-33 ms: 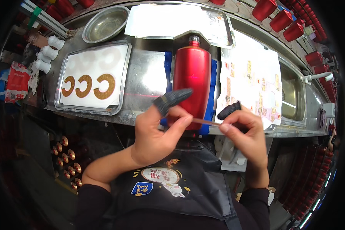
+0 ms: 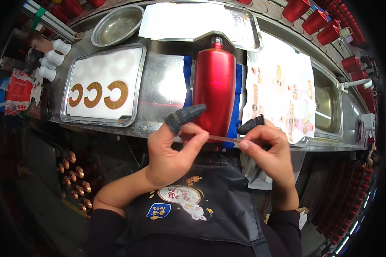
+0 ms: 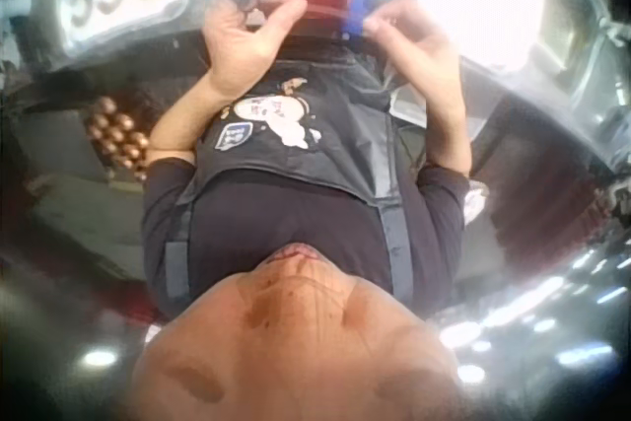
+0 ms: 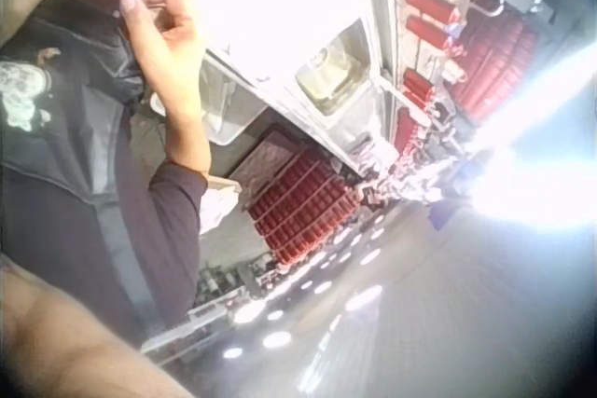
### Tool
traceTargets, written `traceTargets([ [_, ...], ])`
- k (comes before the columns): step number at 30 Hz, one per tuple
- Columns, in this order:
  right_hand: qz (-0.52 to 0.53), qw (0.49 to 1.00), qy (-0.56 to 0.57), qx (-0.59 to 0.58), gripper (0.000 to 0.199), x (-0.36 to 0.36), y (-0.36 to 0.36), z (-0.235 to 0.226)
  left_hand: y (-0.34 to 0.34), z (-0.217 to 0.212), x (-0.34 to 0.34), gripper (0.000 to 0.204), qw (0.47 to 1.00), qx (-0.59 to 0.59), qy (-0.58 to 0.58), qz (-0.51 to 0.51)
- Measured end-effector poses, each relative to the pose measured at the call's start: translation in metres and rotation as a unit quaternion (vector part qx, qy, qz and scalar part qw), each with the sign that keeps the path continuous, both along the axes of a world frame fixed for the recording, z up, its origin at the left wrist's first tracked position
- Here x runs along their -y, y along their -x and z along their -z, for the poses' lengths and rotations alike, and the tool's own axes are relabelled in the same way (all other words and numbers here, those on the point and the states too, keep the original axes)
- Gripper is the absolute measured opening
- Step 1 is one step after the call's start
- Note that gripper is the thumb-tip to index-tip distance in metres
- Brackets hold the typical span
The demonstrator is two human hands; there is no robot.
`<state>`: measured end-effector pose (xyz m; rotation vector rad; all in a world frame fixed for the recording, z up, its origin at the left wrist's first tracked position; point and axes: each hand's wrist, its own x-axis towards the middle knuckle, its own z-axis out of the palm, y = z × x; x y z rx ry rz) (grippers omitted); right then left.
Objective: The person repeatedly applies gold crescent-shaped stickers and rectangular labels to red cylindrical bottles. They place each sticker on the bottle, smooth it with fingers, and wipe the surface with a blue cloth. The process is repeated for multiple bottles at a stainless steel workstation.
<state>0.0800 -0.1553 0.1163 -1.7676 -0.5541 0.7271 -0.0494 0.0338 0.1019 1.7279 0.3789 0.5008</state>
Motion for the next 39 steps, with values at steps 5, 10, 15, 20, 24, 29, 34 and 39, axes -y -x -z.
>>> traceTargets([
  [5,0.016,1.0,0.014,0.023,0.014,-0.003,0.029,0.033,0.034,0.033,0.001,0.017,0.996,-0.026,0.066,-0.047],
  [10,0.034,0.999,0.019,0.022,0.012,-0.006,0.028,0.027,0.026,0.039,-0.004,0.013,0.997,-0.04,0.048,-0.056],
  [15,0.036,0.999,0.008,0.015,0.014,-0.01,0.027,0.024,0.021,0.044,-0.026,0.055,0.982,0.0,-0.183,-0.054],
  [20,0.05,0.998,-0.018,-0.033,0.013,-0.009,0.025,0.027,0.007,0.056,-0.018,0.086,0.967,-0.051,-0.244,0.048],
  [24,0.06,0.993,0.004,-0.099,0.012,-0.006,0.02,0.026,0.01,0.058,-0.017,0.084,0.969,-0.019,-0.246,0.031],
  [29,0.081,0.989,0.001,-0.123,0.011,-0.001,0.016,0.028,0.011,0.059,-0.025,0.089,0.996,0.012,0.01,0.084],
  [34,0.073,0.987,-0.052,-0.136,0.009,0.007,0.015,0.027,0.003,0.065,-0.015,0.088,0.995,0.003,0.07,0.07],
  [39,0.078,0.982,-0.055,-0.162,0.009,0.015,0.011,0.026,-0.005,0.066,-0.004,0.087,0.997,0.007,0.045,0.056],
])
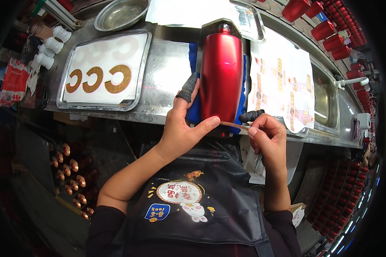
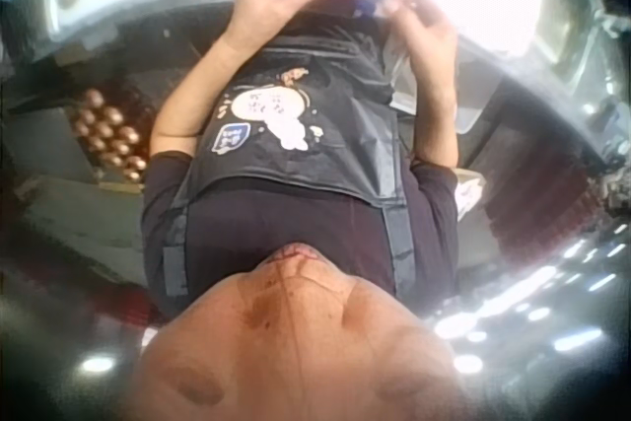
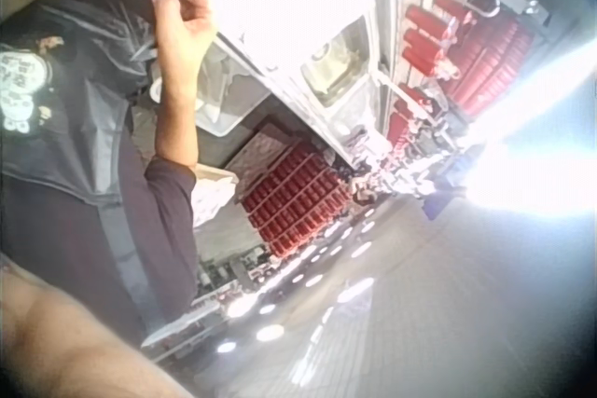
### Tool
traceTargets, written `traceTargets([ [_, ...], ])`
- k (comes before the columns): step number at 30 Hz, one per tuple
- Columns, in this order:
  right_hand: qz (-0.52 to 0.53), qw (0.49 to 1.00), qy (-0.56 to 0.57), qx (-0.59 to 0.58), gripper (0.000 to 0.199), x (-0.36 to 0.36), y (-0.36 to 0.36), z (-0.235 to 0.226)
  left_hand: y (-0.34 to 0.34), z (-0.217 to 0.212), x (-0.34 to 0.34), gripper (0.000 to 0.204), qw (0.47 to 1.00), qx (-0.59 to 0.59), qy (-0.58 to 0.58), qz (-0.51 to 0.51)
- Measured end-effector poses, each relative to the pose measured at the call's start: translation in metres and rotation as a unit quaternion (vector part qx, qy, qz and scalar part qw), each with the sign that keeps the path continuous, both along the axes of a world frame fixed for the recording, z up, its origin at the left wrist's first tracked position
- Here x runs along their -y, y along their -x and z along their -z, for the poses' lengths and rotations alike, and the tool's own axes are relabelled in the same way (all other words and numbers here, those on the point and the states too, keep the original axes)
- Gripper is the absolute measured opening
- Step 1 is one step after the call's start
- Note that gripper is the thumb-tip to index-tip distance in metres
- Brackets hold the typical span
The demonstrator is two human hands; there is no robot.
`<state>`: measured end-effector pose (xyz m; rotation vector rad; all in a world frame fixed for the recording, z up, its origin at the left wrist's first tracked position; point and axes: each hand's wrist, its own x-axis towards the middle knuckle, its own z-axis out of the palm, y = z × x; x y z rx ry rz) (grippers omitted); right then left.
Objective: The person repeatedly applies gold crescent-shaped stickers and rectangular labels to red cylindrical bottles. They place each sticker on the bottle, smooth it with fingers, and wipe the surface with a blue cloth. The process is repeated for multiple bottles at a stainless steel workstation.
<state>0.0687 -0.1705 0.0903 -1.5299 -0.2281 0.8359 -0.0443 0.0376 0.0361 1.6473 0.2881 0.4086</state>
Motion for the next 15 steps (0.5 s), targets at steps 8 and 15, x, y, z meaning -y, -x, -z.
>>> traceTargets([
  [8,0.006,1.0,-0.008,0.003,0.011,0.0006,-0.006,0.0049,-0.0036,-0.0047,0.0017,0.08,0.995,-0.017,0.088,0.034],
  [15,0.006,1.0,-0.007,0.01,0.011,0.0006,-0.0071,0.0033,0.0003,-0.0016,-0.0027,0.069,0.974,-0.022,0.222,0.042],
])
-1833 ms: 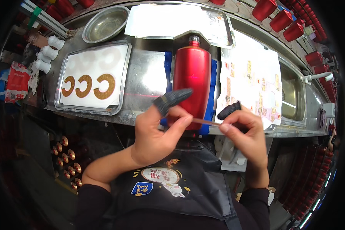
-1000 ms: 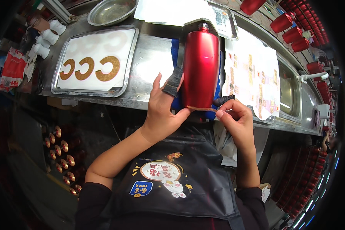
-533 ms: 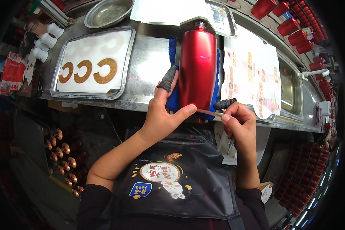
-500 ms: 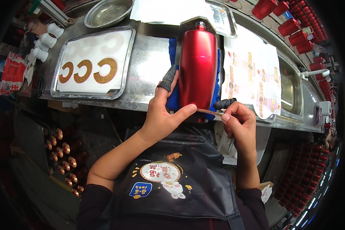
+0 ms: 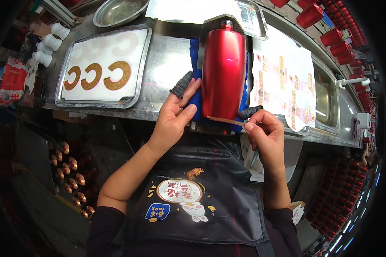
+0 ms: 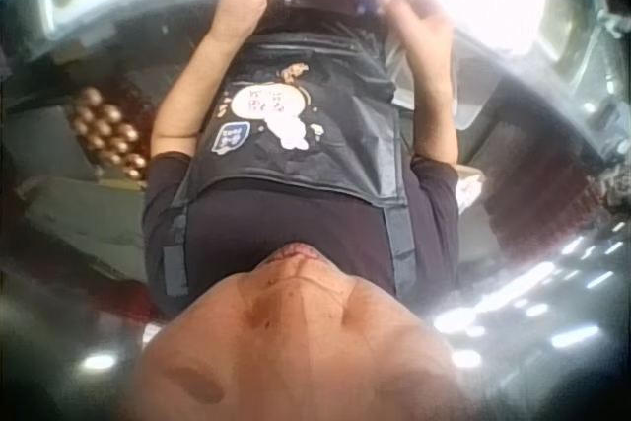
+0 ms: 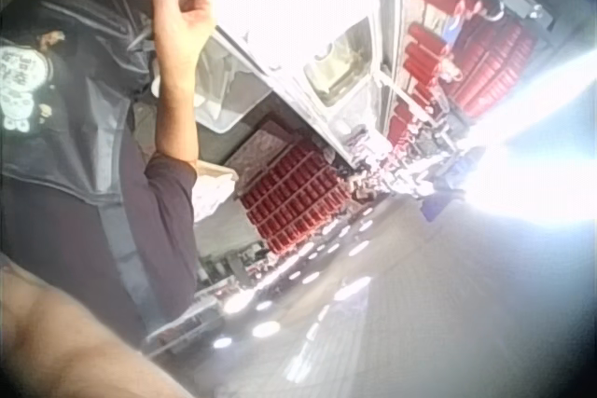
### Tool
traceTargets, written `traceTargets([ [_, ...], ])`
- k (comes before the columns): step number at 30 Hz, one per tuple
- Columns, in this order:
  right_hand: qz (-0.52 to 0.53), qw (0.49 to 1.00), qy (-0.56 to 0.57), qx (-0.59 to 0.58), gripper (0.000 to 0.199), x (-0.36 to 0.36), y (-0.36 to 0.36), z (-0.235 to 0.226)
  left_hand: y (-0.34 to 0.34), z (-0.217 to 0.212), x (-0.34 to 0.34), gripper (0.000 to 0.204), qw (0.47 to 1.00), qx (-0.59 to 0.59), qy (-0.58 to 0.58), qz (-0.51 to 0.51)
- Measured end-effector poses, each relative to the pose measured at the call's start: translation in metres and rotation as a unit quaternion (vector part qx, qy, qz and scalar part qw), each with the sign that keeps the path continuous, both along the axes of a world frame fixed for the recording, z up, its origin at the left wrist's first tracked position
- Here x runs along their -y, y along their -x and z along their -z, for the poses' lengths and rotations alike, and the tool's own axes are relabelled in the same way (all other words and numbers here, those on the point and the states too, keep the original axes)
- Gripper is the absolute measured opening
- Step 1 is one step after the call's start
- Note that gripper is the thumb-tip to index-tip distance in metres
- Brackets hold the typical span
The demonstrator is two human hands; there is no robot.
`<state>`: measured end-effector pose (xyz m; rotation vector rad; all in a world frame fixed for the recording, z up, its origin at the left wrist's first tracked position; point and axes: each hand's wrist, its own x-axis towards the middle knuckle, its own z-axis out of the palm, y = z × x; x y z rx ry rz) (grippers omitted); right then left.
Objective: The person repeatedly applies gold crescent-shaped stickers and rectangular labels to red cylindrical bottles. They place each sticker on the bottle, smooth it with fingers, and wipe the surface with a blue cloth. The process is repeated for multiple bottles at a stainless steel workstation.
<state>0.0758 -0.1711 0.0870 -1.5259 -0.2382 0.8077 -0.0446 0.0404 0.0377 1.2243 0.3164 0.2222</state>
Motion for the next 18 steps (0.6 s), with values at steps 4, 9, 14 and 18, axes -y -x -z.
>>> traceTargets([
  [4,-0.003,1.0,0.0,-0.005,0.011,0.004,-0.003,0.001,-0.004,0.001,0.009,0.071,1.0,0.023,0.01,0.006],
  [9,-0.002,1.0,0.006,-0.005,0.01,0.008,-0.007,0.005,-0.012,0.003,0.021,0.081,0.997,0.03,-0.062,-0.029],
  [14,0.005,1.0,0.02,0.02,0.01,0.007,-0.008,0.009,-0.014,0.006,0.023,0.081,0.994,0.017,-0.1,-0.039],
  [18,0.004,1.0,0.002,-0.01,0.01,0.007,-0.009,0.008,-0.014,0.006,0.022,0.079,0.996,0.023,-0.076,-0.036],
])
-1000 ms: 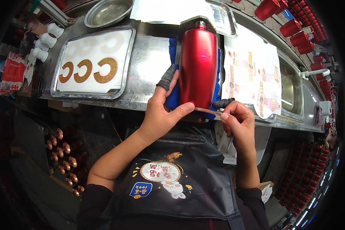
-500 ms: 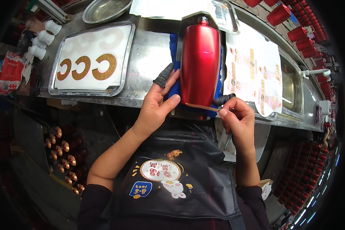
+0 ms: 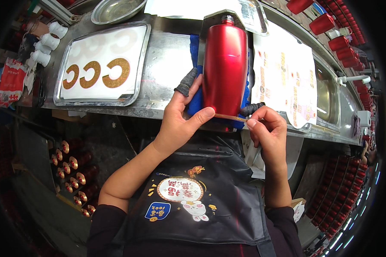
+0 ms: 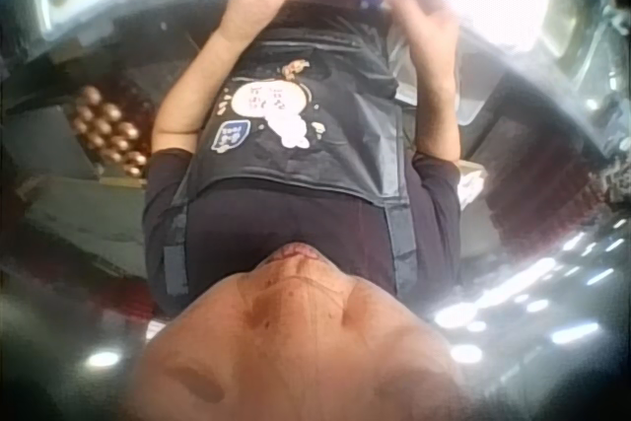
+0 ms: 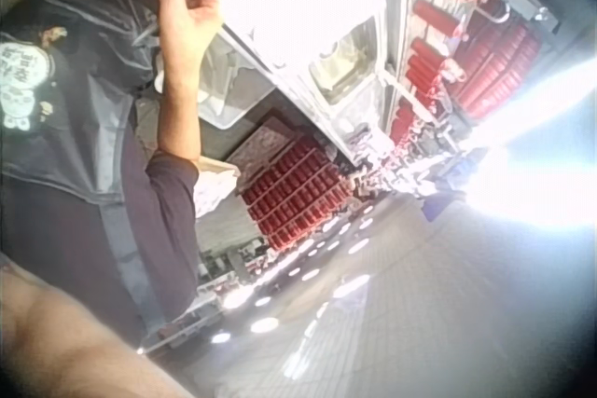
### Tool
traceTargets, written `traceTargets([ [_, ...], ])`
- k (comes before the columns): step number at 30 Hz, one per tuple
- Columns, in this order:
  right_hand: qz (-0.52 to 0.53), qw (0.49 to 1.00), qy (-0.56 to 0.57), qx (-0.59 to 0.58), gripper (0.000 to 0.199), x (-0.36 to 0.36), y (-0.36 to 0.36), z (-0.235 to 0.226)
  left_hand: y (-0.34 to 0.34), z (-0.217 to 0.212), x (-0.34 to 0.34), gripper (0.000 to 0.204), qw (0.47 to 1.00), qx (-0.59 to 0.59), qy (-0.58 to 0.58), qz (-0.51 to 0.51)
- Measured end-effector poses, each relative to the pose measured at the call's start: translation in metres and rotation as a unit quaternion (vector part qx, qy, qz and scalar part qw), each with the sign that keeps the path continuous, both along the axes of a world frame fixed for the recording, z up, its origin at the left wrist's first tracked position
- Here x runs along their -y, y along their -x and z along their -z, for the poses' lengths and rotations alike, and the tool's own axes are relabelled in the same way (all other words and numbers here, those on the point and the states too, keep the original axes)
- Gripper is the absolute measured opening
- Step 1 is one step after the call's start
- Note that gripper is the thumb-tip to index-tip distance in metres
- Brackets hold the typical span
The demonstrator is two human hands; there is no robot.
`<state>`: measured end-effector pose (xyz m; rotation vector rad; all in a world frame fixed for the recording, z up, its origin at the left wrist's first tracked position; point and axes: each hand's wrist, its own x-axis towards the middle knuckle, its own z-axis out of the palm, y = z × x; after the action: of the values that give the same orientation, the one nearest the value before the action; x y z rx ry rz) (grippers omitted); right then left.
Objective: The person repeatedly applies gold crescent-shaped stickers and rectangular labels to red cylindrical bottles. They place each sticker on the bottle, smooth it with fingers, and wipe the surface with a blue cloth. The process is repeated for multiple bottles at a stainless steel workstation.
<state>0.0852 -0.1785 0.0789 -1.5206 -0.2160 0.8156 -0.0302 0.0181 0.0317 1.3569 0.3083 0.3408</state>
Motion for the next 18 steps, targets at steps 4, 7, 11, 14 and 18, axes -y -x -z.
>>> traceTargets([
  [4,-0.003,1.0,-0.002,0.008,0.009,0.0,-0.001,0.002,0.001,-0.001,-0.003,0.077,1.0,-0.005,-0.012,0.01],
  [7,-0.005,1.0,-0.004,0.029,0.01,0.0,-0.001,0.005,0.004,-0.002,-0.006,0.075,0.995,-0.03,0.094,0.018],
  [11,-0.006,1.0,-0.006,0.005,0.01,0.003,-0.005,0.01,0.001,-0.001,-0.005,0.074,0.997,-0.02,0.065,0.019],
  [14,-0.013,1.0,-0.012,0.005,0.01,0.006,-0.008,0.01,-0.002,0.0,0.003,0.075,0.999,0.002,0.025,0.019],
  [18,-0.015,1.0,-0.008,0.002,0.01,0.008,-0.008,0.011,-0.004,0.0,0.006,0.078,1.0,-0.003,0.016,0.011],
])
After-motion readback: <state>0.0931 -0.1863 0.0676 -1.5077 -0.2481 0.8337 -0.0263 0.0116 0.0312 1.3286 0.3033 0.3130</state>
